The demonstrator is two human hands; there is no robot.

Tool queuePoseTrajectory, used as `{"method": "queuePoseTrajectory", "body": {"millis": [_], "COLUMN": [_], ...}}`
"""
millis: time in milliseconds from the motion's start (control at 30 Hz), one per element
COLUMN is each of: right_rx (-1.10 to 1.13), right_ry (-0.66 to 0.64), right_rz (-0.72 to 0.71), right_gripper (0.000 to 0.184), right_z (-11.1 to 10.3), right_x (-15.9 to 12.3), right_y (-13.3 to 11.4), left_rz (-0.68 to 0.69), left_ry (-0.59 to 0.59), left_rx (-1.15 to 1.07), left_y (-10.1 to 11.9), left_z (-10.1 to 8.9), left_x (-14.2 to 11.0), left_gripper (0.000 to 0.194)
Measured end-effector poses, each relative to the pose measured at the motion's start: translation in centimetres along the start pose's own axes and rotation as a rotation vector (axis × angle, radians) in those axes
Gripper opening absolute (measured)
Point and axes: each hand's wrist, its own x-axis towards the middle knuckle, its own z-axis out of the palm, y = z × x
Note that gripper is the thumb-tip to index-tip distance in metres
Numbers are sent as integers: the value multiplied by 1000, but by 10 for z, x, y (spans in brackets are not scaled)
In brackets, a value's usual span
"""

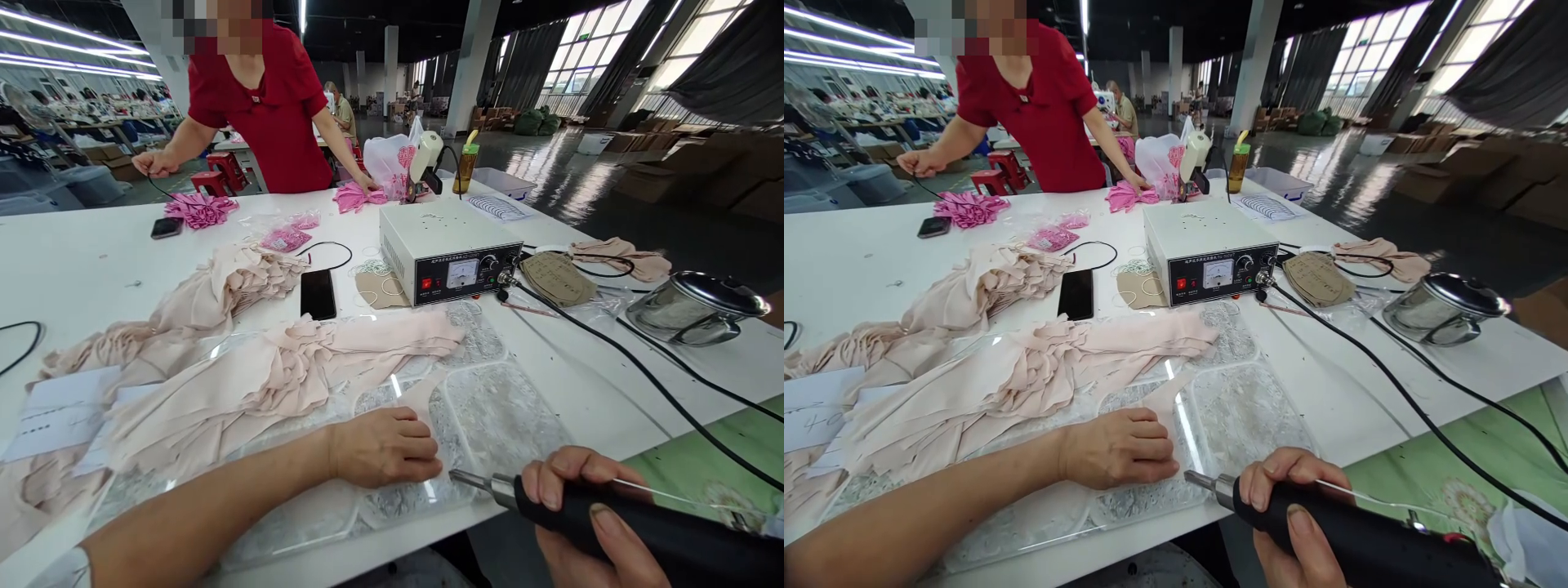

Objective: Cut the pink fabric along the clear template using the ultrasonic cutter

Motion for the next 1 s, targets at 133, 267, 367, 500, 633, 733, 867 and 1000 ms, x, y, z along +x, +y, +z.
{"method": "queuePoseTrajectory", "body": {"millis": [133, 267, 367, 500, 633, 733, 867, 1000], "right_rx": [-10, -16, -48, -93, -103, -100, -93, -95], "right_ry": [-24, -47, -68, -115, -137, -113, -68, -84], "right_rz": [-4, -16, -35, -55, -65, -45, -33, -27], "right_gripper": [10, 10, 11, 13, 13, 13, 13, 12], "right_z": [0, -1, 0, 4, 7, 5, 2, 0], "right_x": [-1, -2, -2, -2, 1, 1, 0, 0], "right_y": [0, -1, -2, -5, -8, -9, -9, -7], "left_rz": [3, 3, -1, 0, 2, -4, -5, -3], "left_ry": [4, 3, -8, 0, -3, -2, 8, 23], "left_rx": [-1, -4, 4, 7, -5, -4, 3, 5], "left_y": [0, 0, 0, 0, 0, 0, 0, 0], "left_z": [0, -1, 0, 0, -1, -2, -1, 1], "left_x": [0, 0, -1, -1, 0, 1, 0, -2], "left_gripper": [18, 19, 19, 15, 20, 21, 14, 9]}}
